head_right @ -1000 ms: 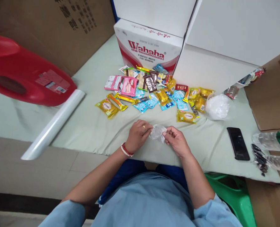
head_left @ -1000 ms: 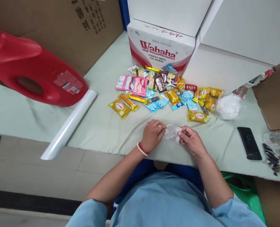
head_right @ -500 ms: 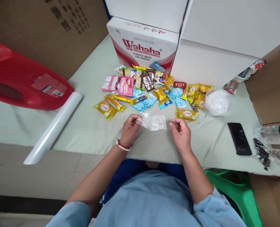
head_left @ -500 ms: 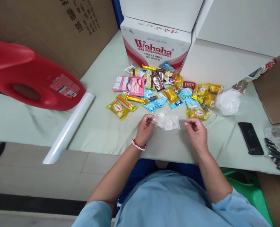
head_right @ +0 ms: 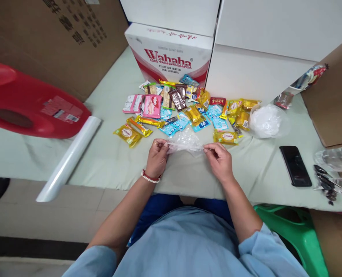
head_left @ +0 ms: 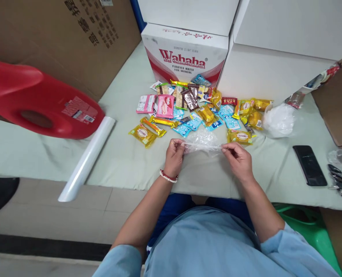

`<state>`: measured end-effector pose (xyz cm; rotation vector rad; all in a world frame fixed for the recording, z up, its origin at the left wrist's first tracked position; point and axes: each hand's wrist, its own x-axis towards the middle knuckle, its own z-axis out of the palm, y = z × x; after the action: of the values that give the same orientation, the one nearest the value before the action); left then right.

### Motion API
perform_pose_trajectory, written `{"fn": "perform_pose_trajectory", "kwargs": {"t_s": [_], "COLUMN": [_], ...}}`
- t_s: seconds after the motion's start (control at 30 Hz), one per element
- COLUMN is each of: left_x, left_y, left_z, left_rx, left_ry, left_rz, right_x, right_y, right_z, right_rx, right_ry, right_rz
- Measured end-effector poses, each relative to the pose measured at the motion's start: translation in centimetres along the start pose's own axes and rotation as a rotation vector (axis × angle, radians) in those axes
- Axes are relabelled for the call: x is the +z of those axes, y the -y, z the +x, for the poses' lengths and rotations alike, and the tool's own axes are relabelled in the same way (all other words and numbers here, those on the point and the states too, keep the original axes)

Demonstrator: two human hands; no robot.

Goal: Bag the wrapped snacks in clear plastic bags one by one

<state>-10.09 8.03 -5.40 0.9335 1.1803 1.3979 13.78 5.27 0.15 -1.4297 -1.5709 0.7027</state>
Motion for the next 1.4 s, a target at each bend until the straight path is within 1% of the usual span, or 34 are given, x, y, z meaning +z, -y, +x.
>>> {"fn": "perform_pose_trajectory", "kwargs": {"t_s": [0.1, 0.13, 0.17, 0.2, 0.23, 0.27, 0.3, 0.33, 0.4, 0.43, 0.47, 0.5, 0.57, 0.6, 0.67, 0.7, 0.77, 0.83, 0.9, 0.93, 1.0, 1.03, 1.07, 1.13, 1.2, 1.27, 1.33, 1.4], "left_x": [0.1, 0.2, 0.2, 0.3, 0.3, 0.3, 0.4, 0.4, 0.5, 0.6, 0.7, 0.9, 1.1, 1.1, 1.0, 0.8, 0.6, 0.6, 0.9, 1.2, 1.6, 1.7, 1.8, 1.7, 1.5, 1.6, 1.9, 2.3], "left_y": [-0.5, -0.6, -0.7, -0.8, -0.9, -1.0, -1.0, -1.0, -1.0, -1.1, -1.2, -1.3, -1.5, -1.6, -1.6, -1.6, -1.3, -1.2, -1.4, -1.6, -2.2, -2.5, -2.8, -3.2, -3.6, -3.8, -3.8, -3.6], "left_z": [-0.3, -0.3, -0.4, -0.5, -0.5, -0.6, -0.7, -0.8, -1.1, -1.2, -1.4, -1.6, -1.9, -2.0, -2.0, -2.0, -2.0, -2.2, -2.6, -2.8, -3.1, -3.0, -2.8, -2.3, -1.9, -1.9, -2.5, -3.4], "left_rx": [-0.006, -0.015, -0.024, -0.031, -0.034, -0.032, -0.024, -0.01, 0.038, 0.077, 0.128, 0.187, 0.303, 0.345, 0.358, 0.325, 0.214, 0.134, 0.15, 0.187, 0.259, 0.273, 0.266, 0.193, 0.082, 0.008, -0.004, 0.008], "left_ry": [0.037, 0.05, 0.06, 0.067, 0.07, 0.069, 0.064, 0.055, 0.034, 0.025, 0.025, 0.037, 0.079, 0.086, 0.033, -0.018, -0.114, -0.159, -0.136, -0.096, 0.009, 0.034, 0.02, -0.098, -0.207, -0.226, -0.214, -0.196], "left_rz": [0.053, 0.052, 0.049, 0.046, 0.047, 0.052, 0.064, 0.083, 0.143, 0.184, 0.231, 0.279, 0.353, 0.366, 0.33, 0.284, 0.178, 0.131, 0.199, 0.264, 0.378, 0.398, 0.383, 0.245, 0.039, -0.113, -0.142, -0.105], "right_x": [-1.8, -2.4, -2.8, -3.3, -3.6, -3.7, -3.6, -3.3, -1.7, -0.5, 0.8, 2.2, 4.7, 5.6, 6.3, 6.2, 5.5, 4.7, 3.9, 3.7, 3.1, 2.8, 2.5, 1.7, 1.0, 0.6, 0.7, 1.2], "right_y": [0.8, 0.9, 0.7, 0.6, 0.3, 0.2, 0.1, 0.2, 0.6, 1.0, 1.3, 1.6, 2.0, 2.0, 2.0, 2.0, 1.7, 1.5, 1.4, 1.4, 1.6, 1.6, 1.7, 1.8, 1.7, 1.7, 1.6, 1.6], "right_z": [-0.8, -0.9, -0.9, -0.9, -0.8, -0.8, -0.9, -1.0, -1.5, -1.7, -1.9, -2.0, -1.8, -1.5, -1.1, -0.9, -1.0, -1.4, -2.0, -2.3, -2.7, -2.8, -2.9, -2.9, -3.1, -3.3, -3.6, -3.6], "right_rx": [-0.128, -0.155, -0.161, -0.145, -0.102, -0.038, 0.044, 0.134, 0.29, 0.334, 0.353, 0.352, 0.325, 0.312, 0.3, 0.305, 0.345, 0.406, 0.433, 0.424, 0.368, 0.332, 0.3, 0.276, 0.312, 0.348, 0.336, 0.314], "right_ry": [0.061, 0.061, 0.027, -0.04, -0.113, -0.156, -0.129, -0.015, 0.333, 0.46, 0.508, 0.471, 0.286, 0.216, 0.164, 0.166, 0.192, 0.231, 0.274, 0.295, 0.343, 0.361, 0.372, 0.381, 0.371, 0.329, 0.236, 0.115], "right_rz": [-0.088, -0.123, -0.159, -0.189, -0.202, -0.186, -0.138, -0.063, 0.117, 0.183, 0.216, 0.223, 0.206, 0.205, 0.237, 0.263, 0.329, 0.396, 0.415, 0.404, 0.355, 0.323, 0.29, 0.233, 0.236, 0.301, 0.391, 0.454]}}
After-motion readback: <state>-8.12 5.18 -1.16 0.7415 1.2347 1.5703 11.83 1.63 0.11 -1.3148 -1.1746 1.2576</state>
